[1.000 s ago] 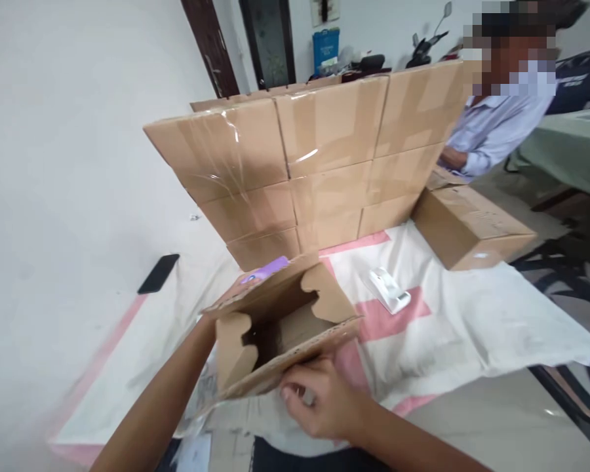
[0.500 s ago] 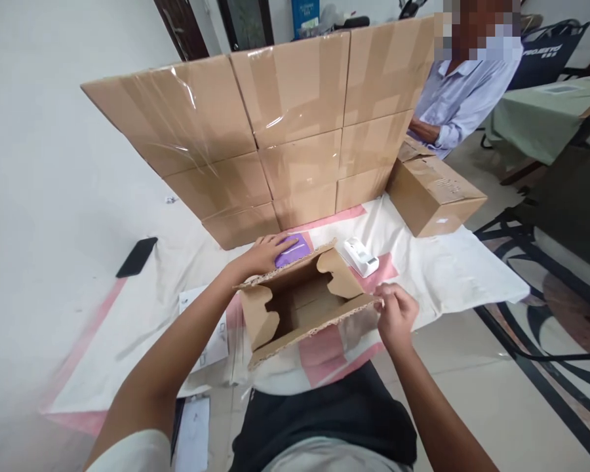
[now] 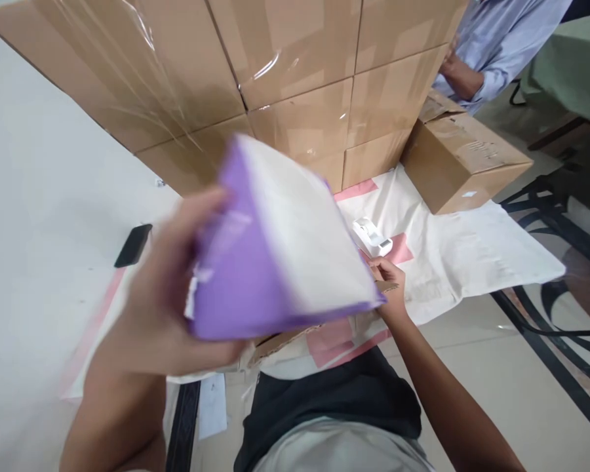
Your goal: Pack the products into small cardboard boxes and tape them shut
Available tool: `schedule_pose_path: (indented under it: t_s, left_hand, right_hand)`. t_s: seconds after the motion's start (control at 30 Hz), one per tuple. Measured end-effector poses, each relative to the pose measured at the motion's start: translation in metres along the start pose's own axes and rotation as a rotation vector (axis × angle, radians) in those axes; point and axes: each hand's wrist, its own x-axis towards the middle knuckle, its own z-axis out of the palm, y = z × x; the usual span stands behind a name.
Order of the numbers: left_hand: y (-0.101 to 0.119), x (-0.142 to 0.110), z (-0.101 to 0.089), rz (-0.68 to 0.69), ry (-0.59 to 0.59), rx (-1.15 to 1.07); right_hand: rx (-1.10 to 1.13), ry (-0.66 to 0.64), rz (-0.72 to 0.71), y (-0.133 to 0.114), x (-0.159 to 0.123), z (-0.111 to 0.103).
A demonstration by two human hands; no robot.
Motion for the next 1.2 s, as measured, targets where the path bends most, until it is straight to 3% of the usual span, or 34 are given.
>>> schedule_pose_path:
  t_s: [0.07,0.1,0.2,0.27,0.37,0.47,0.63,0.67,0.73,0.83,1.03,1.2]
  left_hand:
    - [0.013,0.001,0.028,0.219,-0.153,0.124]
    - [0.014,0.004,0.042,0.29,-0.156,0.204]
    - [0.009,0.01,0.074,0.363,-0.093,0.378]
    - [0.008,0.008,0.082,0.383,-0.113,0.41]
    - [0.016,0.001,0.078,0.4,-0.159,0.45]
    - [0.026,-0.006,0.063,0.396,-0.167,0.472]
    - [0.03,-0.02,0.02,0.18,0.053,0.399]
    - [0.029,-0.024,0.013,0.129,0.044,0.331]
    - [0.028,-0.031,0.006,0.078,-0.089,0.184]
    - [0.024,-0.033,0.012,0.096,-0.31,0.165]
    - [0.003,-0.005,0.036,0.079,-0.411,0.328]
    - [-0.012,0.004,0.066,0.217,-0.589,0.487]
  right_hand:
    - [-0.024,-0.013,-0.004,-0.001,0.001,0.0]
    - [-0.035,-0.013,-0.014,-0.001,0.001,0.0]
    - [-0.044,-0.009,-0.035,-0.001,0.0,-0.002]
    - [-0.022,-0.032,-0.029,-0.001,0.0,-0.002]
    - [0.04,-0.078,-0.067,-0.002,0.001,-0.001]
    - [0.064,-0.132,-0.158,0.0,0.001,-0.001]
    - [0.068,-0.325,-0.185,-0.003,0.005,-0.003]
    - [0.098,-0.349,-0.174,-0.006,0.009,-0.002]
    - [0.178,-0.397,-0.148,-0.015,0.02,0.003]
    - [0.239,-0.509,-0.084,-0.031,0.038,0.016]
    - [0.453,-0.697,0.107,-0.05,0.047,0.04]
    - [0.521,-0.729,0.128,-0.051,0.044,0.044]
